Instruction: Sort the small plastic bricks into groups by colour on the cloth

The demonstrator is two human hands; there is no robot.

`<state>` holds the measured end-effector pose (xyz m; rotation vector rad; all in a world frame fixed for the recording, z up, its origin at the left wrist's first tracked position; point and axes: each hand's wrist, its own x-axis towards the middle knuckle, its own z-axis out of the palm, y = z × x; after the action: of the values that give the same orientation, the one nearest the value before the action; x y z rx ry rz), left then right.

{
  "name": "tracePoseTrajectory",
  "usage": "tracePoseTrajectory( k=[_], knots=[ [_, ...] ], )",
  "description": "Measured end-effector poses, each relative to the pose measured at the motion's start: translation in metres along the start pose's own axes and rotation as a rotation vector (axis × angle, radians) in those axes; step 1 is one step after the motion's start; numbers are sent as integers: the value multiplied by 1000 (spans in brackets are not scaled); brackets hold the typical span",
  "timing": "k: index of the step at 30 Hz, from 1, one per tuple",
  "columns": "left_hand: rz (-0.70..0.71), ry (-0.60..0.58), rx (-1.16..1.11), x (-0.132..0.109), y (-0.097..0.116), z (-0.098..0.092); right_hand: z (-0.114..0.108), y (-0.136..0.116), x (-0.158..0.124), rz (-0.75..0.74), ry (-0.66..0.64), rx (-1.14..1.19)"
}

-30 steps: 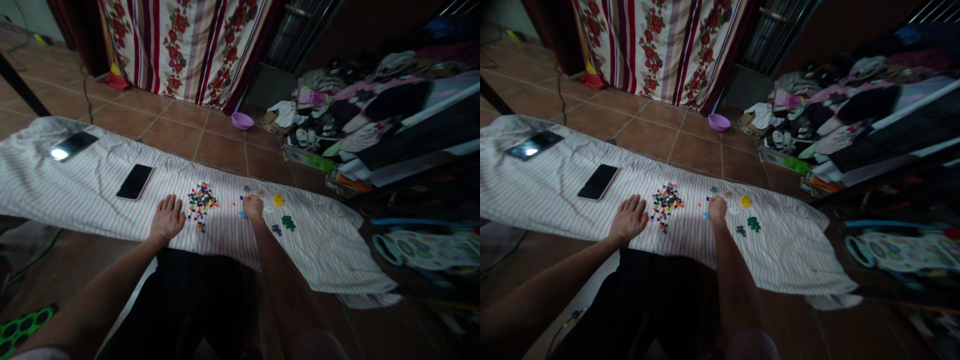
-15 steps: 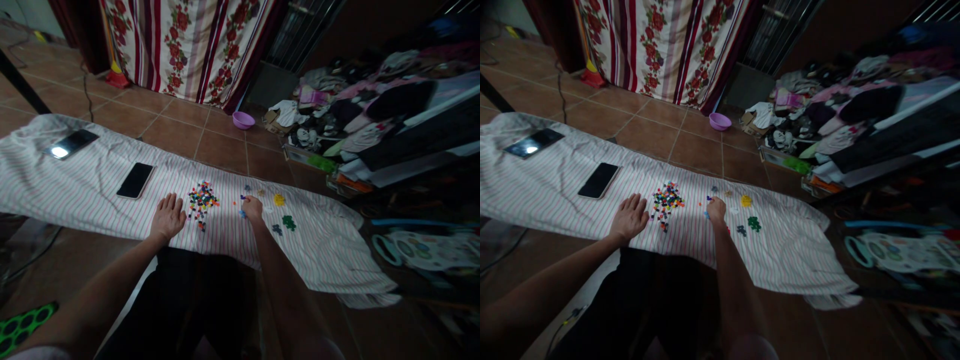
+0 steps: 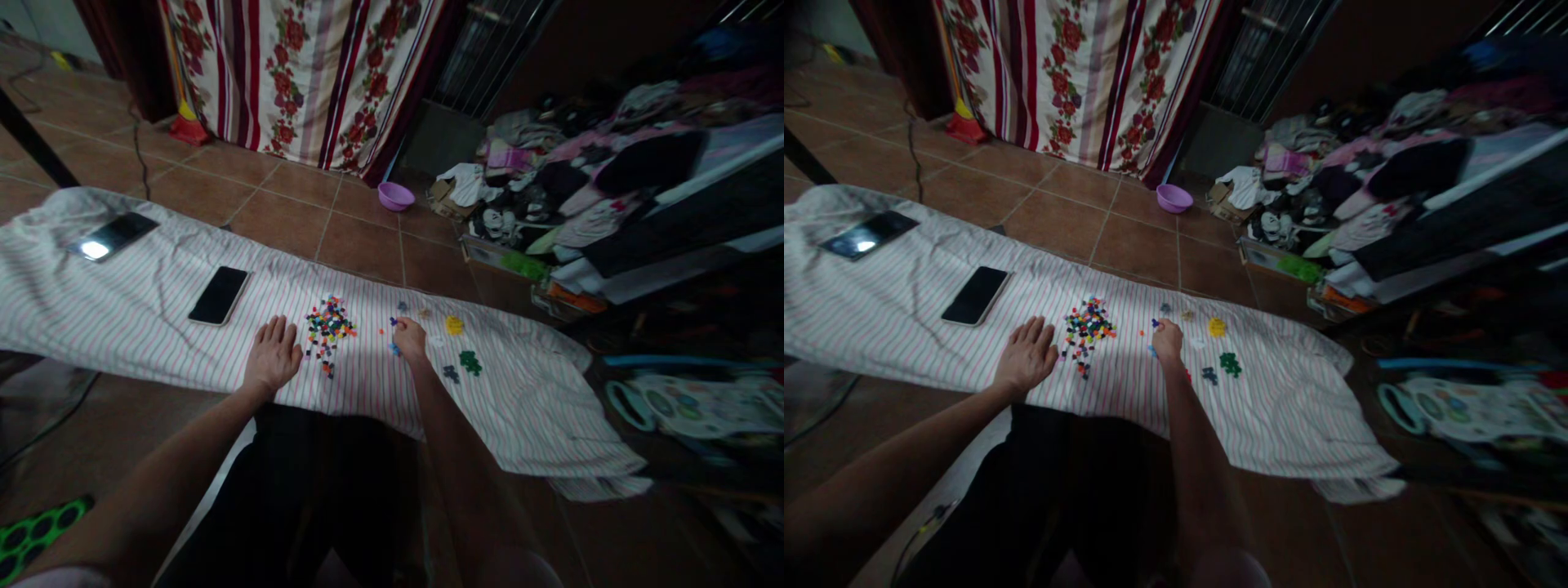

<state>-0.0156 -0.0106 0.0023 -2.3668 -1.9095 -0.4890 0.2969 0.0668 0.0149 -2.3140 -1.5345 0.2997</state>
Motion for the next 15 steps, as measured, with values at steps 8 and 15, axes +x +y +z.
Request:
tracePoseTrajectory(
  k=[8,15],
  knots=[
    [2,7,3,0,0,1,1,1,0,-5,-11,22],
    [-8,-7,-15,0,-1,2,2,3,-10,-70,73,96]
  ],
)
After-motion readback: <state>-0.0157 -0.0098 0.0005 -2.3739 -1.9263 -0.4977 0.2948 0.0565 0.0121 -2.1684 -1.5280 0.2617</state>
